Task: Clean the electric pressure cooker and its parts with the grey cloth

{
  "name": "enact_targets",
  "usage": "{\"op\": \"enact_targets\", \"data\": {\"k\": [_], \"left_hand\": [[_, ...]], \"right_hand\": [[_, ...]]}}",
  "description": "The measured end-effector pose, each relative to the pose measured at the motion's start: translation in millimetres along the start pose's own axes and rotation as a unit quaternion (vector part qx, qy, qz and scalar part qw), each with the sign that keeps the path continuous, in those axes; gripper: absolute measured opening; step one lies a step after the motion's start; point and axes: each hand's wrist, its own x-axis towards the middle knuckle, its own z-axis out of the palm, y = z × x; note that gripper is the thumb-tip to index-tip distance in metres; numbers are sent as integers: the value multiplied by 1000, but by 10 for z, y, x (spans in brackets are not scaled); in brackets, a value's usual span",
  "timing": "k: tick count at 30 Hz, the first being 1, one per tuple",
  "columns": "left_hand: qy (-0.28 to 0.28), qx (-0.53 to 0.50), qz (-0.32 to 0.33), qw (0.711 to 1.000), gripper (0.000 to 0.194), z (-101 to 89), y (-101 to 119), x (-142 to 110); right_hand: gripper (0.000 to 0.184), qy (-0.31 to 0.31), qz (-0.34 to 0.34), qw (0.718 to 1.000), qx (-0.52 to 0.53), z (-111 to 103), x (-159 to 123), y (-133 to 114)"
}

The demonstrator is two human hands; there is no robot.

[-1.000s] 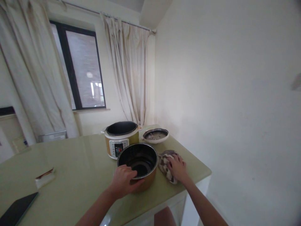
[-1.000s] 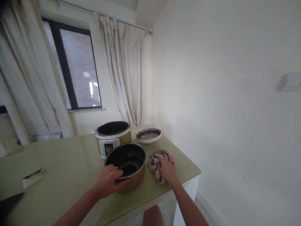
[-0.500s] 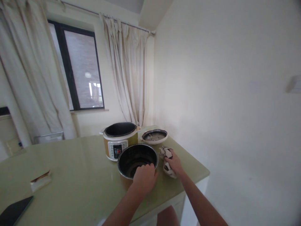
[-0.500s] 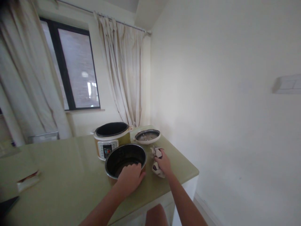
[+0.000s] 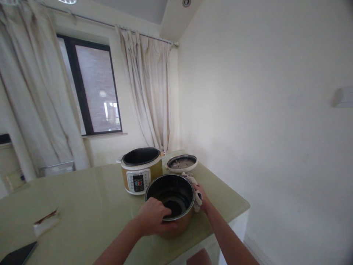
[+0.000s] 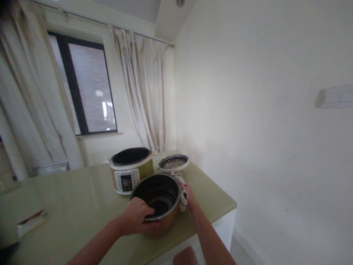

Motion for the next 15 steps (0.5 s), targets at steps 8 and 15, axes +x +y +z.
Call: {"op": "enact_targets", "data": {"k": [8, 15], "left_hand": [[7, -3, -13, 1000, 65, 9, 29, 55], [16, -22, -28, 999, 78, -92, 121, 80]], "right_hand": [[60, 167, -52, 982, -76, -46, -899, 321], [59, 207, -128, 951, -193, 277, -1472, 448]]}}
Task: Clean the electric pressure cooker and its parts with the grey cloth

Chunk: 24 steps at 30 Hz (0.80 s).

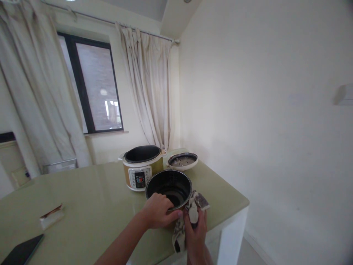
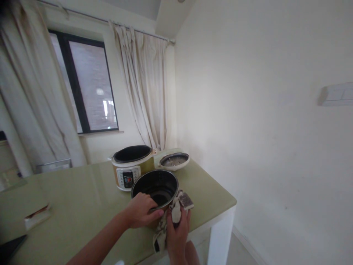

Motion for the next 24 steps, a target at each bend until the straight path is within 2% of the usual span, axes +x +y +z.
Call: {"op": "enact_targets", "data": {"k": [5, 8, 10, 12, 14, 17, 19, 21, 24], "left_hand": [[8, -18, -35, 999, 83, -10, 105, 100], [7, -36, -71, 997, 86, -5, 229, 192], [12, -54, -77, 996, 82, -21, 271, 208], [34, -86, -61, 994, 73, -57, 219, 164], [63, -113, -41, 991, 61, -95, 49, 62], [91, -103, -38, 990, 47, -85, -332, -125], [105, -89, -23, 990, 41, -3, -523, -205], [123, -66, -23, 990, 33, 119, -558, -214], [131, -32, -68, 988, 25, 282, -301, -119]], "right_hand": [[58, -25, -24, 999, 2, 92, -384, -50], [55, -55, -36, 998, 1, 174, -608, 49], [58, -66, -33, 997, 2, 178, -643, 127], [62, -57, -20, 998, 7, 120, -535, 168], [63, -57, -12, 998, 20, 14, -293, 151], [64, -111, 8, 992, 64, -142, 182, 55], [70, -142, 58, 981, 117, -184, 447, -2], [74, -159, 105, 970, 153, -158, 588, -30], [70, -119, 113, 977, 139, -30, 545, -37]]}}
